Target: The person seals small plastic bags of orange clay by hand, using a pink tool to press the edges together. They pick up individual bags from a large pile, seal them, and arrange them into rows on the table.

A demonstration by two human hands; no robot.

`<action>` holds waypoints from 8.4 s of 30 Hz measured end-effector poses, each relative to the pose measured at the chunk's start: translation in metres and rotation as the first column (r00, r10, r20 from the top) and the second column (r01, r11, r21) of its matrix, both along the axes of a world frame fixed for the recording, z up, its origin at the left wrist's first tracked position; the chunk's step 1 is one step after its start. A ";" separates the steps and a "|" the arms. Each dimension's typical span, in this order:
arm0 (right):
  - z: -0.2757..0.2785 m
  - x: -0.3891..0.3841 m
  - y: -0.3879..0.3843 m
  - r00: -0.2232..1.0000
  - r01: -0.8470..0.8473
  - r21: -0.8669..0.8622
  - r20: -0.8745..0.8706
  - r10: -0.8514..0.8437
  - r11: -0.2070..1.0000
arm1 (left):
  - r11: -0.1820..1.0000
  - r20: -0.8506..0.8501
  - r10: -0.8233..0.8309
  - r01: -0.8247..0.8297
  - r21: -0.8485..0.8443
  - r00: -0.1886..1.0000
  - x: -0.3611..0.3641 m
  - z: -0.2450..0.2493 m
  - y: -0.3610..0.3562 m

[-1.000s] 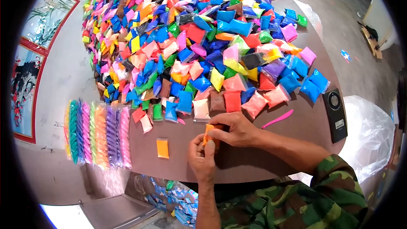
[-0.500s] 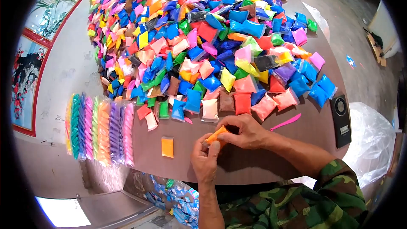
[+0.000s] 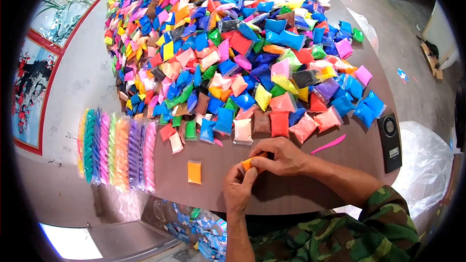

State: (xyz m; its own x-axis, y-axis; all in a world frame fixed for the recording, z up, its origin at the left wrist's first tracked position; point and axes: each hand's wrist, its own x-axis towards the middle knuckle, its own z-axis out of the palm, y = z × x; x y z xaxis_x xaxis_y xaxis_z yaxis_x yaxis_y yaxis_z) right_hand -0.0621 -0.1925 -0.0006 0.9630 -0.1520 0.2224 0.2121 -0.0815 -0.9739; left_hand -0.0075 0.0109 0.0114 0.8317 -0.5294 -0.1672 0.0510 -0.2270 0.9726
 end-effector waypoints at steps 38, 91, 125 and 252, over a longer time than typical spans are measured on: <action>-0.007 0.000 0.003 1.000 0.018 -0.104 -0.006 -0.019 0.994 | 0.980 0.016 0.153 -0.150 -0.133 0.988 0.001 -0.006 0.003; -0.006 0.002 0.006 0.998 0.000 -0.146 0.059 0.009 0.989 | 0.959 -0.040 0.134 -0.140 -0.246 0.990 0.004 -0.015 0.007; -0.009 0.003 0.005 0.998 0.013 -0.107 0.056 -0.007 0.994 | 0.978 0.026 0.099 -0.093 -0.184 0.995 0.002 -0.011 0.001; 0.006 -0.125 0.027 0.854 0.391 -0.866 0.215 -0.474 0.311 | 0.850 0.881 -0.001 -0.464 0.249 0.473 0.052 -0.037 0.125</action>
State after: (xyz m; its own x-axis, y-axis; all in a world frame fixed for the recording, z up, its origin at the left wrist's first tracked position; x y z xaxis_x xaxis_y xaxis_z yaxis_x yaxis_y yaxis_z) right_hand -0.1868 -0.1651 0.0053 0.8393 -0.3205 0.4392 -0.1854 -0.9281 -0.3229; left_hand 0.0444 0.1360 -0.0254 0.7638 -0.3627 0.5339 -0.5994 -0.7052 0.3786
